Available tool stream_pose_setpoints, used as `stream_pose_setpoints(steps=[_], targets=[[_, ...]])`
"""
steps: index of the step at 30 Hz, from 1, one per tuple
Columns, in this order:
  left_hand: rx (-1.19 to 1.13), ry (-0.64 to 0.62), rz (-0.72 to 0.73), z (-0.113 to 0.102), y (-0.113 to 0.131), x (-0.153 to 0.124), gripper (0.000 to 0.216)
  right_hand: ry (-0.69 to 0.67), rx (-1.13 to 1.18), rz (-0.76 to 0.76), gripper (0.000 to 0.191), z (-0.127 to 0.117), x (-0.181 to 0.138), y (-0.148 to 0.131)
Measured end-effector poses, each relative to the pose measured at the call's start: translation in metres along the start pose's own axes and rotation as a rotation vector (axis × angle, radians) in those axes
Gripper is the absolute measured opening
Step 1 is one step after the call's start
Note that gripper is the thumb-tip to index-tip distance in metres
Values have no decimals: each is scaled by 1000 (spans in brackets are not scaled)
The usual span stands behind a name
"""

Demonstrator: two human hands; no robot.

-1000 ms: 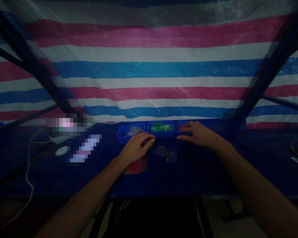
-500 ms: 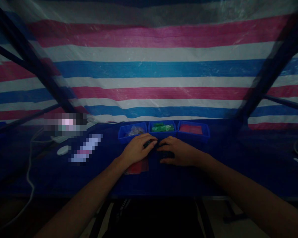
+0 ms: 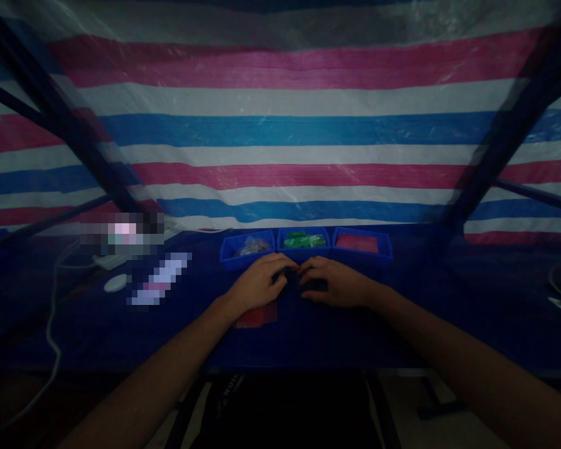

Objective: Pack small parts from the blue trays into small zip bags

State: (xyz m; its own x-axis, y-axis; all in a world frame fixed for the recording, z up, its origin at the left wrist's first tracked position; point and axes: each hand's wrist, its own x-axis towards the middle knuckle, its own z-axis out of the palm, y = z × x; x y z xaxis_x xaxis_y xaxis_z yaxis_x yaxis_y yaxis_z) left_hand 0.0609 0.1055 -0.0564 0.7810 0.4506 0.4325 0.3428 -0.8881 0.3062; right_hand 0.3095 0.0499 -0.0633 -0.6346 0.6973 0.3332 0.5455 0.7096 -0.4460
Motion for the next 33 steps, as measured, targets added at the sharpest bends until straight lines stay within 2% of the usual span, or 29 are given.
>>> stream_pose_setpoints(steps=[3, 5, 10, 14, 17, 23, 33], targets=[[15, -2, -12, 1, -1, 0, 37, -45, 22, -17, 34, -2, -1, 1], [20, -10, -18, 1, 1, -1, 34, -28, -3, -23, 32, -2, 0, 3], [34, -18, -28, 3, 3, -2, 32, 69, -87, 15, 23, 2, 3, 5], [20, -22, -26, 5, 2, -1, 32, 196, -51, 101, 19, 2, 5, 0], [1, -18, -32, 3, 1, 1, 24, 272, 85, 171, 19, 5, 8, -1], [-65, 49, -98, -1, 2, 4, 20, 327, 581, 307, 34, 17, 11, 9], [-123, 78, -146, -1, 6, 6, 16, 421, 752, 364, 33, 21, 17, 12]])
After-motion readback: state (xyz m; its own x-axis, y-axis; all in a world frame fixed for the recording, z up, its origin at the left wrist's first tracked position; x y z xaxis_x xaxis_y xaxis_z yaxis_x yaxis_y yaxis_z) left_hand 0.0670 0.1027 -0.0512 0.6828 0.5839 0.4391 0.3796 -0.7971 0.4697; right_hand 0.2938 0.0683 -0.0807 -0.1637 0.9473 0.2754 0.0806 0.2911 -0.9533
